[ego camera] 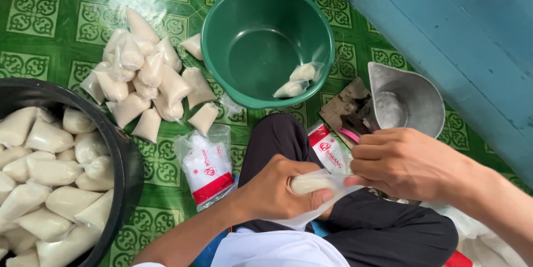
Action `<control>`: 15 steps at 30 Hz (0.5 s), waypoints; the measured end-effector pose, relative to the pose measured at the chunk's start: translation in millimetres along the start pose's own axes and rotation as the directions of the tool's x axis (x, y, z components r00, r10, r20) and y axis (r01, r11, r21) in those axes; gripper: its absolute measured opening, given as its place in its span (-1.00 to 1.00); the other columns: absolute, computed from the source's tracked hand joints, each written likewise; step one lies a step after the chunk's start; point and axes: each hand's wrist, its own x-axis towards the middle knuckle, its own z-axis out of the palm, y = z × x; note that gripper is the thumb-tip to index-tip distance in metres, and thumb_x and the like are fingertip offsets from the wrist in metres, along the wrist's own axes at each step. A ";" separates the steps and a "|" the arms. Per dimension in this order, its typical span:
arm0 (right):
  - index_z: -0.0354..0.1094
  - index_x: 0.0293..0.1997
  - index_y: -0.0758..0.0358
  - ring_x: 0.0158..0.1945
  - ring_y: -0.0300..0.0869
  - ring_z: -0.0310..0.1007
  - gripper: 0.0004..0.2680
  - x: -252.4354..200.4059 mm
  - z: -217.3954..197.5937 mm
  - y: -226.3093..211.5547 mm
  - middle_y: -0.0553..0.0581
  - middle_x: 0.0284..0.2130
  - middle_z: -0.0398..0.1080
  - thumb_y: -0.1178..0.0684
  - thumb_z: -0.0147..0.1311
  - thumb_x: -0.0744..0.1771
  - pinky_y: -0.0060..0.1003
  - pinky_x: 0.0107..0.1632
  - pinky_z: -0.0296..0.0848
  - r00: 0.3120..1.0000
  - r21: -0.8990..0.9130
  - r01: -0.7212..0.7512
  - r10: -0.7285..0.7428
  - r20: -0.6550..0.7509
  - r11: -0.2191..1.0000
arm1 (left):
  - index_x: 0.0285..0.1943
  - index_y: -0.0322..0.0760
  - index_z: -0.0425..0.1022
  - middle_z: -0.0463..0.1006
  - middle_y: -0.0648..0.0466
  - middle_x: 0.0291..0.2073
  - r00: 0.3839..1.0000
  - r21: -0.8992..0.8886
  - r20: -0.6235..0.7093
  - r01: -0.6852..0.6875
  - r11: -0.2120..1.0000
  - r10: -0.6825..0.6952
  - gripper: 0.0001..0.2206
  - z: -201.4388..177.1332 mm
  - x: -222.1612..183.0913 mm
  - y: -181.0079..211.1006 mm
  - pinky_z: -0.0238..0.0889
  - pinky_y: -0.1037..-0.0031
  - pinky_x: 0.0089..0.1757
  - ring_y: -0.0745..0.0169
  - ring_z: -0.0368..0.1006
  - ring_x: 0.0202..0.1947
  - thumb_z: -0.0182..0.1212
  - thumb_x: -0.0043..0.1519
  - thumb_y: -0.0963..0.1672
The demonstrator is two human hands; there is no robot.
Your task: Filling small plastic bags with white powder and tying them shut by hand.
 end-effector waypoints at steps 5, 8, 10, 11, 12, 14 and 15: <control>0.25 -0.46 0.20 -0.55 -0.05 0.23 -0.74 -2.9 -10.0 -5.6 0.01 -0.54 0.30 -0.11 -0.09 0.37 -0.16 -0.46 0.30 0.996 -0.046 -0.070 0.067 -0.066 0.996 | -0.44 -0.22 0.43 0.22 0.29 -0.68 0.998 -0.036 -0.058 -0.006 0.999 0.004 -0.77 4.1 5.1 1.8 -0.06 0.54 -0.53 0.52 0.06 -0.61 0.24 0.20 -0.04; 0.22 -0.48 0.18 -0.58 -0.11 0.17 -0.72 8.3 -17.3 -19.4 -0.03 -0.62 0.23 -0.13 -0.17 0.37 -0.23 -0.49 0.21 0.977 -0.011 -0.160 0.156 -0.148 0.987 | 0.01 -0.31 0.48 0.55 0.12 -0.38 0.989 -0.119 -0.052 -0.145 0.982 0.140 -0.49 3.7 14.0 -9.2 0.37 0.58 -0.36 0.40 0.46 -0.42 0.32 0.01 0.08; 0.15 -0.53 0.16 -0.61 -0.09 0.10 -0.71 12.4 -16.0 -20.8 -0.01 -0.65 0.16 -0.14 -0.20 0.37 -0.21 -0.49 0.17 0.973 -0.002 -0.171 0.169 -0.159 0.985 | 0.14 -0.21 0.40 0.42 0.02 -0.02 0.963 -0.131 -0.084 -0.264 0.956 0.255 -0.44 10.9 23.5 -35.7 0.28 0.39 -0.01 0.23 0.37 -0.02 0.38 -0.01 0.06; 0.09 -0.57 0.15 -0.64 -0.08 0.03 -0.68 14.3 -15.7 -21.2 0.00 -0.68 0.09 -0.15 -0.23 0.38 -0.20 -0.50 0.13 0.968 0.006 -0.185 0.184 -0.173 0.983 | 0.26 -0.10 0.33 0.29 -0.08 0.34 0.924 -0.139 -0.111 -0.379 0.915 0.366 -0.35 13.8 29.1 -48.7 0.18 0.19 0.34 0.07 0.28 0.38 0.44 -0.02 0.04; 0.09 -0.57 0.15 -0.64 -0.08 0.03 -0.68 14.1 -16.7 -19.6 0.00 -0.68 0.09 -0.15 -0.23 0.38 -0.20 -0.50 0.13 0.967 0.005 -0.189 0.187 -0.175 0.982 | 0.26 -0.10 0.33 0.29 -0.08 0.34 0.923 -0.140 -0.108 -0.381 0.914 0.368 -0.35 16.3 31.5 -53.6 0.18 0.19 0.34 0.07 0.28 0.38 0.44 -0.02 0.04; 0.27 -0.46 0.13 -0.63 -0.04 0.21 -0.80 13.9 -19.3 -15.8 0.02 -0.65 0.26 -0.05 -0.05 0.36 -0.16 -0.44 0.27 0.964 -0.070 -0.246 0.237 -0.119 0.967 | 0.14 -0.15 0.39 0.48 -0.02 0.13 0.951 -0.238 -0.111 -0.308 0.921 0.289 -0.51 21.2 37.3 -63.6 0.38 0.53 -0.10 0.38 0.49 -0.09 0.40 0.07 0.01; 0.27 -0.46 0.13 -0.63 -0.04 0.21 -0.80 10.3 -19.0 -12.1 0.02 -0.65 0.26 -0.05 -0.05 0.36 -0.16 -0.44 0.27 0.964 -0.075 -0.249 0.239 -0.119 0.966 | 0.14 -0.15 0.39 0.48 -0.02 0.13 0.950 -0.240 -0.109 -0.312 0.919 0.293 -0.51 19.9 37.6 -59.2 0.38 0.53 -0.10 0.38 0.49 -0.09 0.40 0.07 0.01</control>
